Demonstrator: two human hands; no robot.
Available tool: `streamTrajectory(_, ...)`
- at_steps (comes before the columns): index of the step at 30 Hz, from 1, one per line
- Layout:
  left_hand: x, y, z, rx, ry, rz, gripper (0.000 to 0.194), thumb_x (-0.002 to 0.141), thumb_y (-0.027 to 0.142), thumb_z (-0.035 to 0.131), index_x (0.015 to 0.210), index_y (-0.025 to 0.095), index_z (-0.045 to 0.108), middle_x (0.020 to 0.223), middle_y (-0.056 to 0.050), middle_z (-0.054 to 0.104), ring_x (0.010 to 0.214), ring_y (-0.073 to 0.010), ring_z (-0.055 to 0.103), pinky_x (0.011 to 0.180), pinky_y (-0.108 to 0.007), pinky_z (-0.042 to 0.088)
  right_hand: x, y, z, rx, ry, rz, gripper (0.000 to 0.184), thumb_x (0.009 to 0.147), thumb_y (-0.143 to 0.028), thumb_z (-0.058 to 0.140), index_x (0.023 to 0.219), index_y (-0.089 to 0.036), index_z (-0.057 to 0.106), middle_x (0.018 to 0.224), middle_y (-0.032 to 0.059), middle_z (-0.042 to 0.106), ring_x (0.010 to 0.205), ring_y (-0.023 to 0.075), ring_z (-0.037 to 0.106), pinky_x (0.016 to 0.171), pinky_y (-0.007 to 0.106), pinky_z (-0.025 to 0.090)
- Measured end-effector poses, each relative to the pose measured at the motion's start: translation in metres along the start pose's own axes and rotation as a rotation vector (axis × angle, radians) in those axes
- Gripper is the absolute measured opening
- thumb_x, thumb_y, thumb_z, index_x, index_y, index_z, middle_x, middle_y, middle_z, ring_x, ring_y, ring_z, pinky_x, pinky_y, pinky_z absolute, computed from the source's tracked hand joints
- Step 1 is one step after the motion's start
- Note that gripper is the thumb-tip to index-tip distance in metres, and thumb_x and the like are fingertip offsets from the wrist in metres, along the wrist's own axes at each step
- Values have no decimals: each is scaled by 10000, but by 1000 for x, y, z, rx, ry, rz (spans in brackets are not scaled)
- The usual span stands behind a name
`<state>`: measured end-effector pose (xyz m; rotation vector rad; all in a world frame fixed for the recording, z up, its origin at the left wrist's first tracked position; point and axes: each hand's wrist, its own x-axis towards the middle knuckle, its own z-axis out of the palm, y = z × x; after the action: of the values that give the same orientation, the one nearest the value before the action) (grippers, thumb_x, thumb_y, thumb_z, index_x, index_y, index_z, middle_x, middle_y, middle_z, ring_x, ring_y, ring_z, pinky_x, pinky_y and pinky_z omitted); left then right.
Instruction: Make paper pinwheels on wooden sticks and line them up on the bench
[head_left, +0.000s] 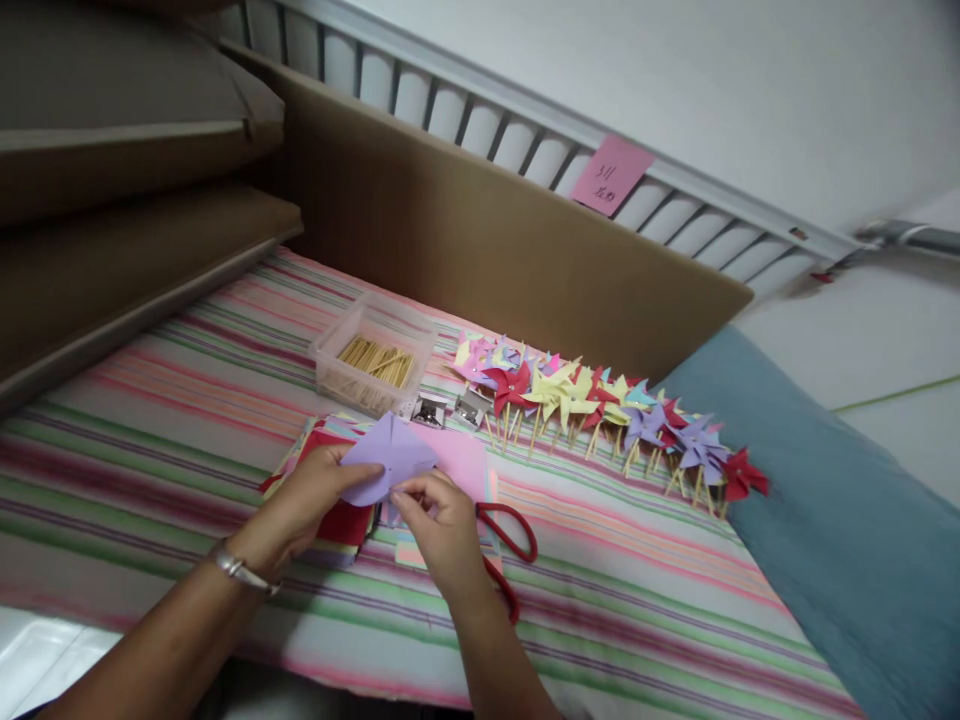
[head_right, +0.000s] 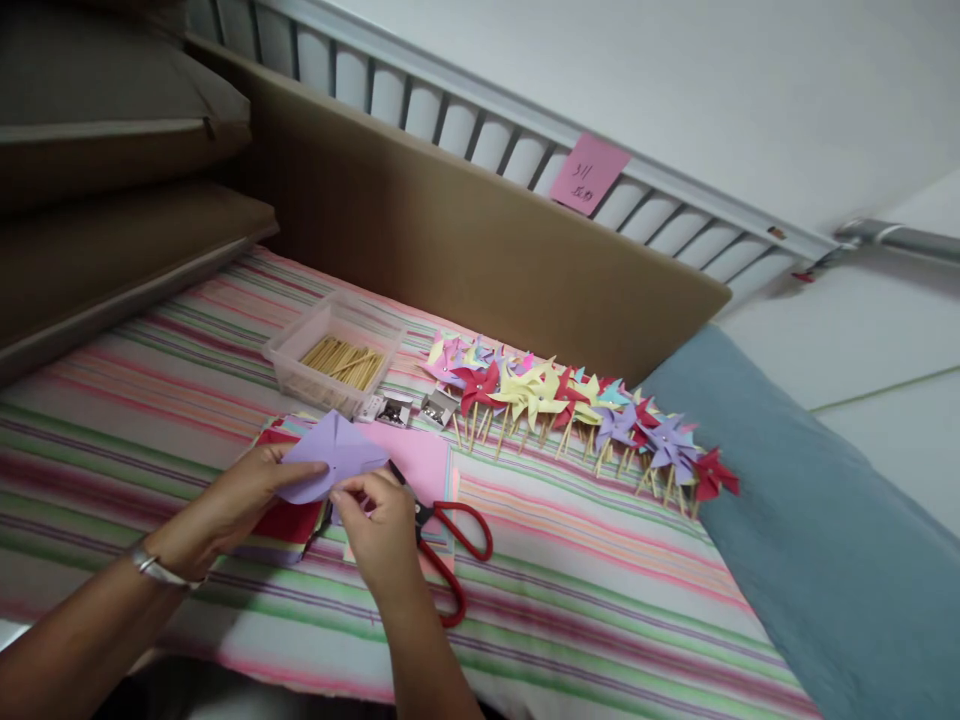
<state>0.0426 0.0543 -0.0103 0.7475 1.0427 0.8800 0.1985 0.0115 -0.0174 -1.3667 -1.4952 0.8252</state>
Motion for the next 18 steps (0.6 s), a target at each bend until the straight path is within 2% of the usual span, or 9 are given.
streamTrajectory(3, -2, -2, 6, 19, -51, 3, 224, 585, 297, 783, 711, 116, 741, 648, -44, 716, 570, -162, 585, 567, -255, 420, 2, 0, 0, 125, 51, 151, 65, 699, -203, 656, 639, -179, 651, 610, -28, 562, 561, 122, 498, 535, 236, 409)
streamTrajectory(7, -3, -4, 12, 13, -95, 19, 198, 610, 277, 772, 740, 129, 750, 682, -41, 724, 622, -171, 605, 624, -257, 430, 4, -4, -1, 229, 82, 249, 95, 686, -237, 661, 627, -181, 612, 580, -38, 542, 556, 119, 484, 531, 228, 399)
streamTrajectory(14, -3, -6, 16, 47, -106, 23, 225, 623, 305, 764, 740, 114, 746, 686, -64, 717, 642, -202, 619, 643, -282, 439, 6, -6, -3, 245, 109, 293, 127, 671, -253, 654, 592, -188, 579, 559, -43, 529, 539, 118, 479, 549, 235, 403)
streamTrajectory(18, -1, -8, 17, 86, -51, 39, 172, 614, 286, 777, 676, 133, 731, 627, -31, 696, 589, -162, 597, 606, -245, 429, 6, -3, 2, 203, 120, 284, 113, 674, -241, 646, 594, -188, 585, 575, -32, 554, 552, 126, 501, 564, 244, 427)
